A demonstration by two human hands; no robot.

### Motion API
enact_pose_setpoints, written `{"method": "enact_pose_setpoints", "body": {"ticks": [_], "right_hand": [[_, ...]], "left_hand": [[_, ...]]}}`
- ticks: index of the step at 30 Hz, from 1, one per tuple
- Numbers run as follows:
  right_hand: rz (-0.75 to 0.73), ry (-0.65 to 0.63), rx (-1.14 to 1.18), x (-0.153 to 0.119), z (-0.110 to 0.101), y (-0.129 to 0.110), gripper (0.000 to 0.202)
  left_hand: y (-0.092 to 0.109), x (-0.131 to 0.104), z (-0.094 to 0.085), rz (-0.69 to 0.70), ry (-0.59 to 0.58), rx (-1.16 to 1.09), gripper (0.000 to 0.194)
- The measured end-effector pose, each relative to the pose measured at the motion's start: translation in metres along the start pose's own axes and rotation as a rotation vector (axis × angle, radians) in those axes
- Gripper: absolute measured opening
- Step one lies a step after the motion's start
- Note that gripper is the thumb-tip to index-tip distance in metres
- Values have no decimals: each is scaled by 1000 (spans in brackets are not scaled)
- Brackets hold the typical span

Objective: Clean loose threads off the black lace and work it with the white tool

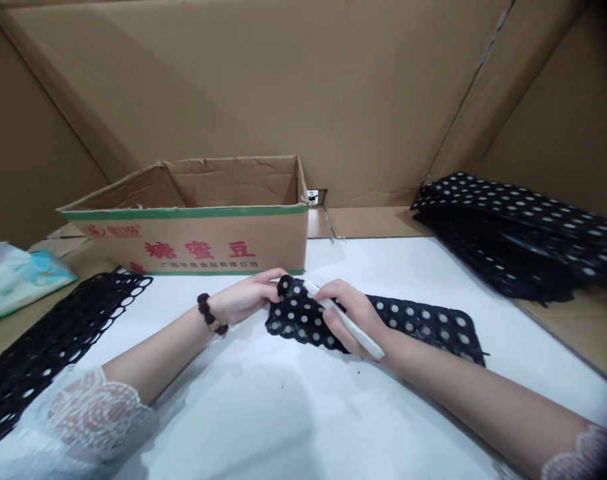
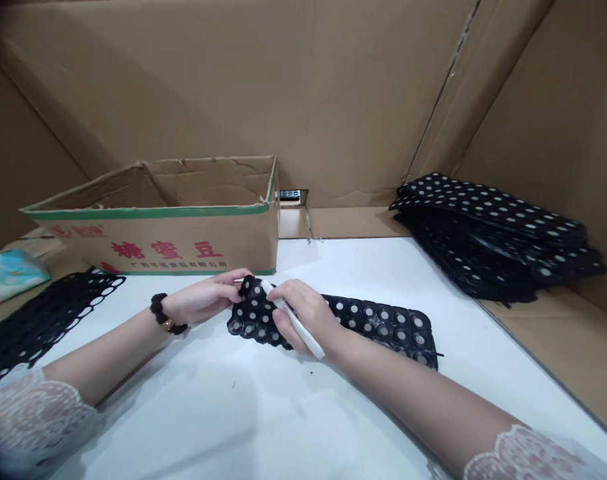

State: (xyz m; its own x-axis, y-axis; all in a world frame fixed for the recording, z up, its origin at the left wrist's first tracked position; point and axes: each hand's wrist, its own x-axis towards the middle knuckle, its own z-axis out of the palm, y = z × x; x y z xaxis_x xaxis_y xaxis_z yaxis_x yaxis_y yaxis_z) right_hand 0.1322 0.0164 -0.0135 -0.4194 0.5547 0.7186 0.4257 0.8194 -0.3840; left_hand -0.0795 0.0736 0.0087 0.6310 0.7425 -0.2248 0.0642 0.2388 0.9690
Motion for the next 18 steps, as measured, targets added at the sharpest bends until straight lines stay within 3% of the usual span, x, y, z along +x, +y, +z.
{"method": "enact_pose_setpoints", "body": {"ticks": [5, 13, 18], "right_hand": [[44, -65, -6, -1, 1, 0, 18], [47, -108, -24, 0, 2, 1, 16], [-40, -120, 36, 2, 0, -1, 8]], "left_hand": [[-7, 1, -3, 24, 24, -3, 15], [-11, -1, 5, 38, 80, 48, 14], [-7, -1, 7, 25, 63, 78, 12]]}}
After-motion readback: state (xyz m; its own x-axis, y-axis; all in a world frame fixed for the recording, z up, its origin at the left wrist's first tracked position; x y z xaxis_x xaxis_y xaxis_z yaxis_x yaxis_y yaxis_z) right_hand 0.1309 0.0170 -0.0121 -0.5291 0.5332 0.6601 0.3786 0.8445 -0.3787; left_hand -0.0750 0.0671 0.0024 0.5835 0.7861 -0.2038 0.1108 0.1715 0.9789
